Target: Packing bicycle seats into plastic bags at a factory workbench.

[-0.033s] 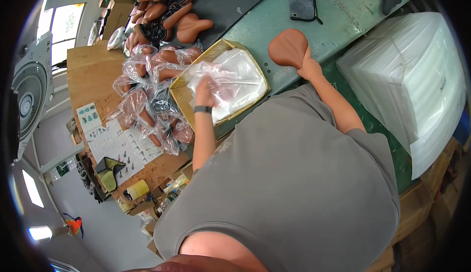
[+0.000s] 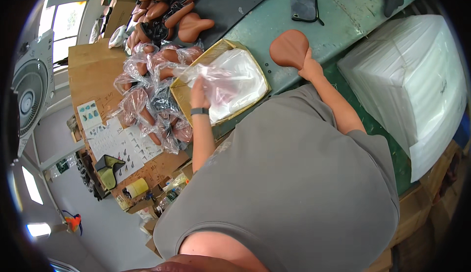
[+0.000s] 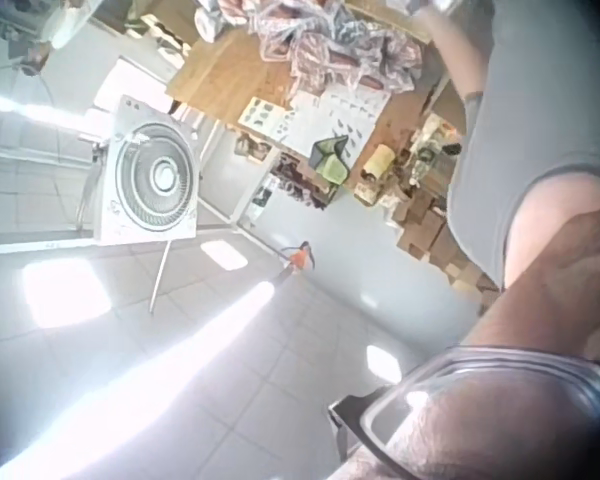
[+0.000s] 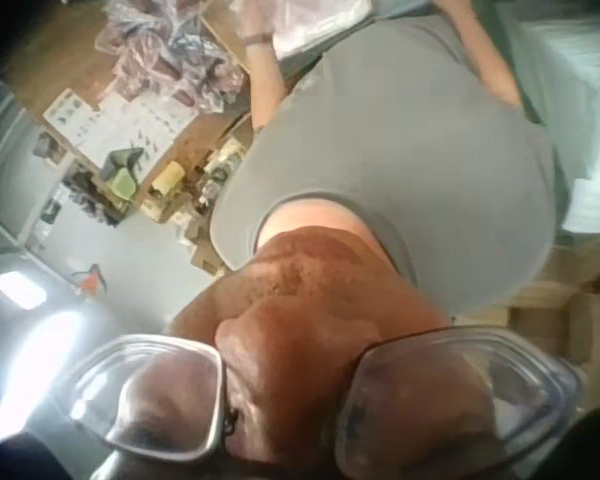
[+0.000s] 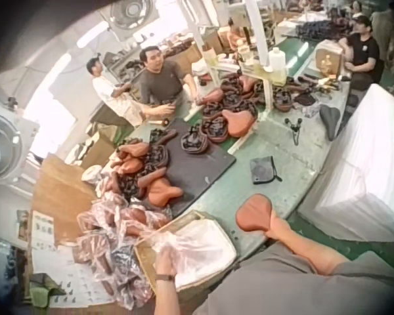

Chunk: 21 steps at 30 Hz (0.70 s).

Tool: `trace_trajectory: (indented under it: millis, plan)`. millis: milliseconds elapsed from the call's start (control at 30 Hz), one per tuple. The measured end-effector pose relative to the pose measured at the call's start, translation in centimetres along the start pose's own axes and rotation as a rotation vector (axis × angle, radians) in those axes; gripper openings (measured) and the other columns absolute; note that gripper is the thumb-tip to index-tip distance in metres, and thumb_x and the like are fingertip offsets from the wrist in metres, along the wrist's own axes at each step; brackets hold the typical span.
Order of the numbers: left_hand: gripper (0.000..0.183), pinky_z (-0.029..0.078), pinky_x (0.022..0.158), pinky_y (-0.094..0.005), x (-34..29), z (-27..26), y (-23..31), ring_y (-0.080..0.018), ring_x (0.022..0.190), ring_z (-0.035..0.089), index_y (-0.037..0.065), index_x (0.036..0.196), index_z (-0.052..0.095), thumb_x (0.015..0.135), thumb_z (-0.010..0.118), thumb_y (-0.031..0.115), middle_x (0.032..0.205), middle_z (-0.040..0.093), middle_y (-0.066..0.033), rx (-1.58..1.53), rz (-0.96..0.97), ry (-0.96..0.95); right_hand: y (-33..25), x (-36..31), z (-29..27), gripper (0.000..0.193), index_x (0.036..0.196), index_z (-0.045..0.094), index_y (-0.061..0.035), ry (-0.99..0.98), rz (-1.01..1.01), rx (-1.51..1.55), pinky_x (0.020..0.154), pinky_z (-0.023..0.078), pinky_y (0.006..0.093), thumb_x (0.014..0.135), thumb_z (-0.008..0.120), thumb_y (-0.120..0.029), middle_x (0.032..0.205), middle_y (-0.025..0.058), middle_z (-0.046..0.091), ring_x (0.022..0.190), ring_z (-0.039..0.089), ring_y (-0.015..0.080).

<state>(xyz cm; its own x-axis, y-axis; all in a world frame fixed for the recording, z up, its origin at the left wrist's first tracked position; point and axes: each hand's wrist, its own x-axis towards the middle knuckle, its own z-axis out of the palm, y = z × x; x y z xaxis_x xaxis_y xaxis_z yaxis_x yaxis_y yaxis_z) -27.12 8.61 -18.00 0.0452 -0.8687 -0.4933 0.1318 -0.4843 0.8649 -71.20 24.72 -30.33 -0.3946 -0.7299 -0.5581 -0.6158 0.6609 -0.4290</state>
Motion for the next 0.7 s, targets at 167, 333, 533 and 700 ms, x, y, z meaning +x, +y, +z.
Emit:
trace_trajectory:
  millis: [167,333,533,700]
  plan:
    - [0.031,0.056,0.063,-0.0307,0.2,-10.5,-1.7,-0.0159,0.062,0.062,0.004,0.09,0.073,0.106,0.077,0.03,0.073,0.067,-0.0023,0.309,0.27,0.336,0.2,0.5,-0.9,0.133,0.172,0.001,0.004,-0.013,-0.127,-0.035,0.1,0.058,0.0546,0.076,0.089,-0.019,0.123,0.0344,0.074,0.114,0.072,0.0525]
    - [0.036,0.059,0.087,-0.042,-0.8,-15.2,-5.8,-0.0305,0.097,0.073,-0.005,0.111,0.071,0.098,0.082,0.027,0.108,0.076,-0.0199,0.985,0.253,0.636,-1.5,2.8,-1.0,0.124,0.17,0.014,0.0061,-0.097,-0.144,0.109,0.103,0.058,0.0504,0.076,0.09,-0.023,0.127,0.0318,0.073,0.111,0.075,0.0447]
    - [0.03,0.057,0.093,-0.0493,-1.9,-2.4,-7.3,-0.0417,0.108,0.071,0.003,0.119,0.07,0.089,0.071,0.005,0.117,0.073,-0.0215,0.984,0.799,0.382,3.6,0.3,-2.9,0.077,0.153,0.05,0.0083,-1.013,0.364,1.683,0.076,0.069,0.0356,0.103,0.074,-0.044,0.133,0.0269,0.07,0.107,0.075,0.0371]
    - [0.017,0.059,0.081,-0.0545,4.6,1.7,-12.5,-0.0462,0.091,0.074,0.007,0.101,0.072,0.093,0.073,0.021,0.097,0.077,-0.023,0.97,0.423,0.333,1.8,-5.4,-3.3,0.051,0.131,0.066,0.0073,-0.679,0.217,1.568,0.082,0.068,0.0461,0.107,0.07,-0.037,0.113,0.0217,0.076,0.095,0.077,0.0324]
